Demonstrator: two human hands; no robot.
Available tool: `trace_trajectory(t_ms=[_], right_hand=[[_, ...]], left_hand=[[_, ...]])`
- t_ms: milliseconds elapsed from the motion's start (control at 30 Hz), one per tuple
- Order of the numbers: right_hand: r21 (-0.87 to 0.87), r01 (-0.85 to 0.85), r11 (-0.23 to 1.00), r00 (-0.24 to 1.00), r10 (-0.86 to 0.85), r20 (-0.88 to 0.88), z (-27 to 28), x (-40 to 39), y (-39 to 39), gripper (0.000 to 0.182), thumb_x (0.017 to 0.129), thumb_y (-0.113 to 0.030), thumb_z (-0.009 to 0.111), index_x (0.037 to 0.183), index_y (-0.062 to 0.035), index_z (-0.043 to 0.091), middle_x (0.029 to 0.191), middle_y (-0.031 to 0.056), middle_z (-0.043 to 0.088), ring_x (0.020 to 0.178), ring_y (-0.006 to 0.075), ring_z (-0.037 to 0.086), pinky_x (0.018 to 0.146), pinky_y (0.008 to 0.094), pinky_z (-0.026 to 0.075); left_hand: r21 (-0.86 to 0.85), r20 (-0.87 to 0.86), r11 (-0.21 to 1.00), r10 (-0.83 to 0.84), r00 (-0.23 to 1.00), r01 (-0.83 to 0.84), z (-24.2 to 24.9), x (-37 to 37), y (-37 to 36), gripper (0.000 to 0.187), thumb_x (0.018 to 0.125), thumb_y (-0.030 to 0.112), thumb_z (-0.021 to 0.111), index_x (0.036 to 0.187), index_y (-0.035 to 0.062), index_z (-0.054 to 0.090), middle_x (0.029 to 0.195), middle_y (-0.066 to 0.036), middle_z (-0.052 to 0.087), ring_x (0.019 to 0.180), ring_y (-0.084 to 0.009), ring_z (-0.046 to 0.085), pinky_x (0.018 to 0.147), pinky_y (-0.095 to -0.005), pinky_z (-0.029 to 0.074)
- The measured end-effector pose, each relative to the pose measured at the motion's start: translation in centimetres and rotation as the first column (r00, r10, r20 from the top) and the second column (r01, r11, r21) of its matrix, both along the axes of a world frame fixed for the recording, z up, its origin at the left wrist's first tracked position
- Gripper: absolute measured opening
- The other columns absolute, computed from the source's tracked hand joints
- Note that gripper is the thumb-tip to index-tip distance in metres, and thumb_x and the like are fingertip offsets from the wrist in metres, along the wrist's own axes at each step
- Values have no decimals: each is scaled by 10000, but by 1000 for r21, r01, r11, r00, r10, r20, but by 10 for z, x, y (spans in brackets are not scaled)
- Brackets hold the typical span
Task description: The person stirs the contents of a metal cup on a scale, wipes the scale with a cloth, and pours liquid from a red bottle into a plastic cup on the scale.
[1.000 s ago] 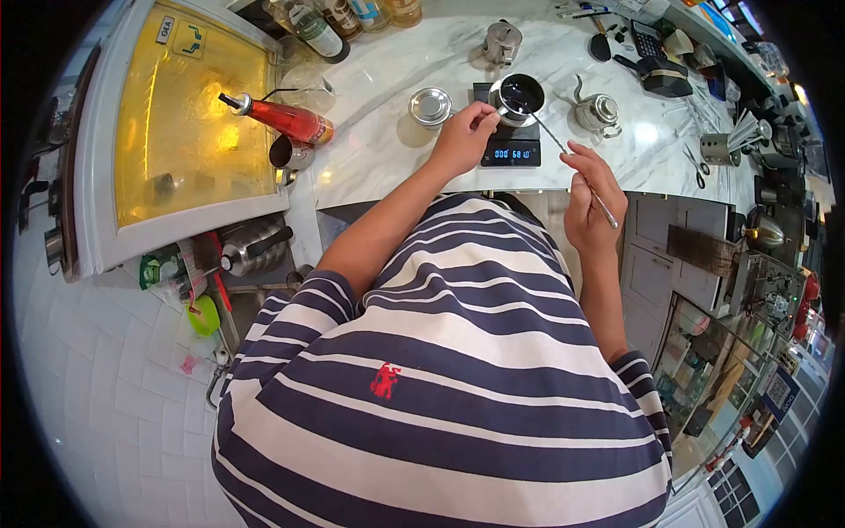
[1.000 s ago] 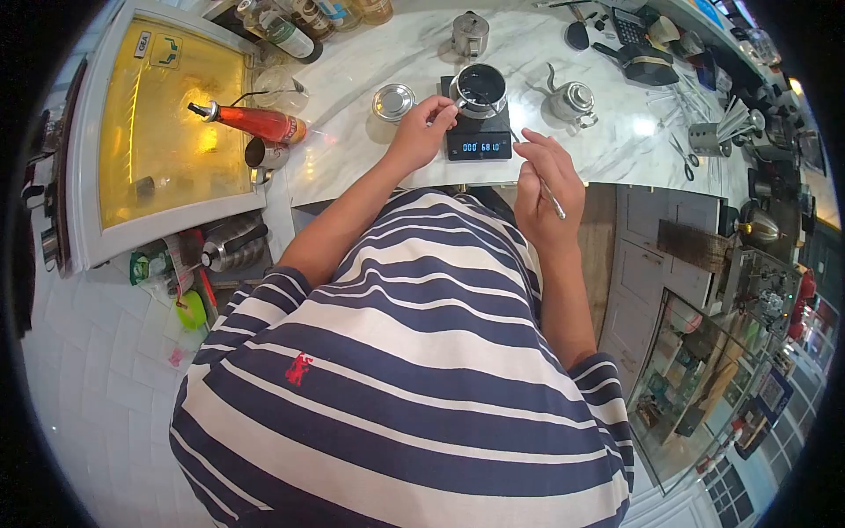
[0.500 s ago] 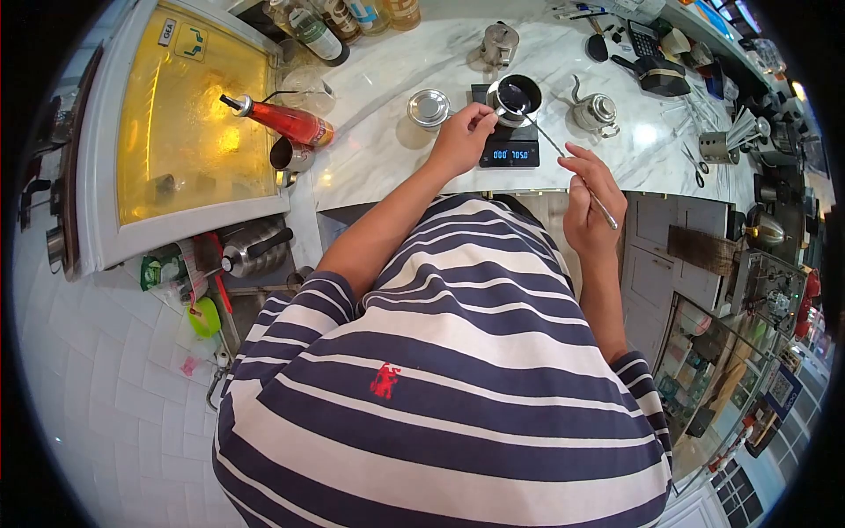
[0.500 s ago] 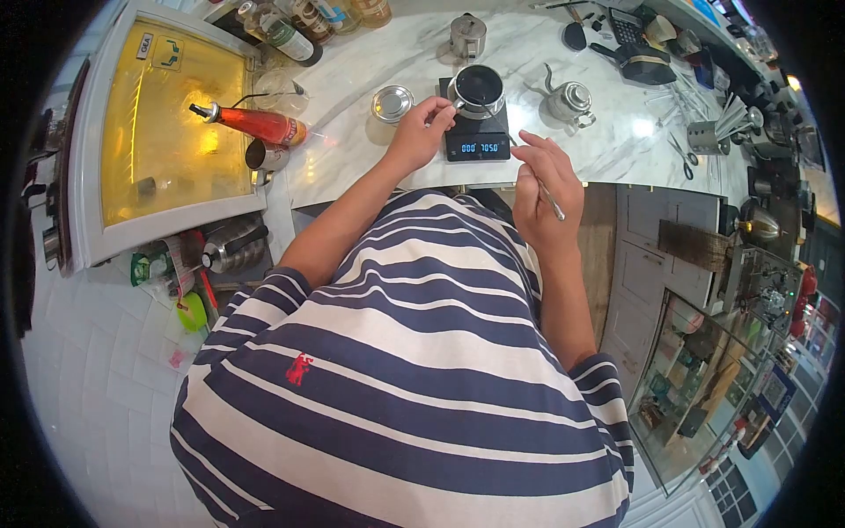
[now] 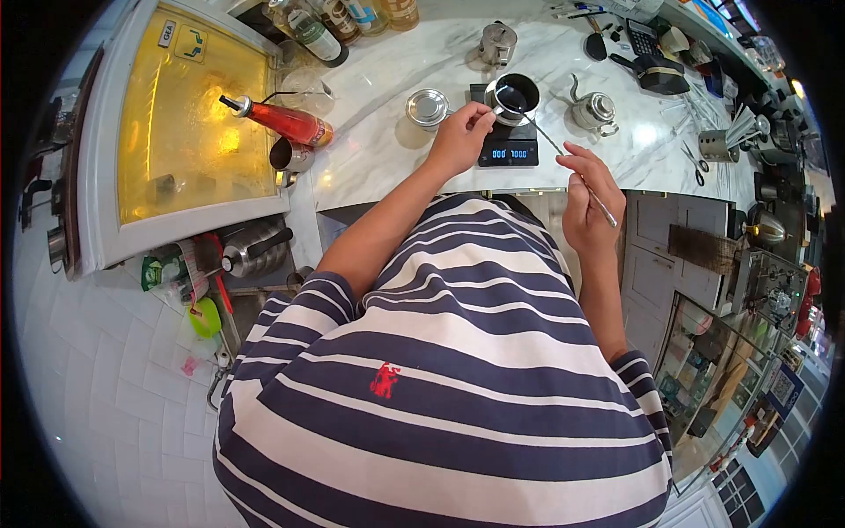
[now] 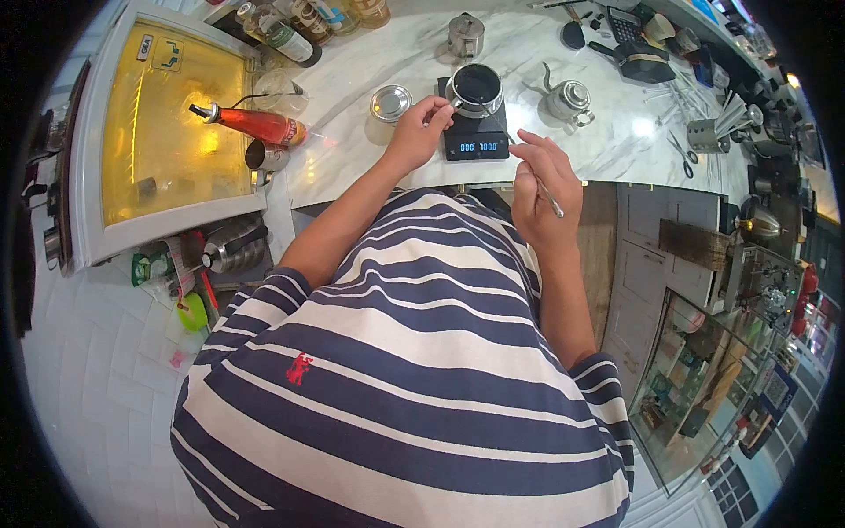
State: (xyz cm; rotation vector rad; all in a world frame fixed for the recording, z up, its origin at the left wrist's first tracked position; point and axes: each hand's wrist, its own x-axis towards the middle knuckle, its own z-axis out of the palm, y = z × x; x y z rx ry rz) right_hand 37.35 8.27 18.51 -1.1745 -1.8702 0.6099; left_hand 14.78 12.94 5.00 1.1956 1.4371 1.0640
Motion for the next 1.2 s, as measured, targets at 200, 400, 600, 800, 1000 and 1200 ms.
trace_trajectory(t_ms=[200,400,600,800,1000,1200], right_hand=[[23,5,1000,1000,-5,-9,-5,1,1,234,899,20,546,1050,8,724,1134,238,749,1065,375,729,1014,450,531],[-5,18,1000,1000,-19,-20,-3,1,0,237,913,28,548,1061,6,731,1145,230,751,1057,341,736,892,381,571],[24,22,999,1000,-22,-17,-6,1,3,232,919,21,551,1063,4,732,1153,222,753,1060,332,737,859,369,574],[37,26,999,999,-25,-22,-8,0,6,226,924,10,550,1058,3,733,1145,223,754,1073,338,737,883,378,571],[9,39,999,999,-39,-28,-7,-1,6,226,926,6,549,1056,3,734,1150,219,755,1089,339,733,928,386,560],[12,48,999,999,-48,-23,-9,-1,6,235,933,-1,547,1071,-1,738,1161,215,756,1104,337,731,958,391,553]], left_hand=[[-16,19,1000,-3,1000,3,2,1,0,265,1070,255,618,1166,16,675,954,-47,713,920,-128,668,861,-289,526],[40,40,999,31,999,-33,-9,2,3,265,1039,268,646,1140,29,699,903,-75,737,831,-156,670,795,-314,531],[-2,27,1000,-27,999,27,0,-2,7,265,1073,260,613,1150,17,684,953,-38,715,923,-117,655,864,-277,514],[23,12,999,-35,999,34,-9,-5,13,297,1043,300,632,1149,33,709,962,-84,761,886,-169,698,833,-320,539],[-7,41,997,-81,996,81,-5,-7,15,262,1069,266,608,1121,24,693,986,-52,733,923,-133,662,866,-291,522],[-29,63,994,-101,993,103,-3,-7,15,249,1083,252,592,1103,20,682,999,-34,715,943,-116,640,885,-273,509]])
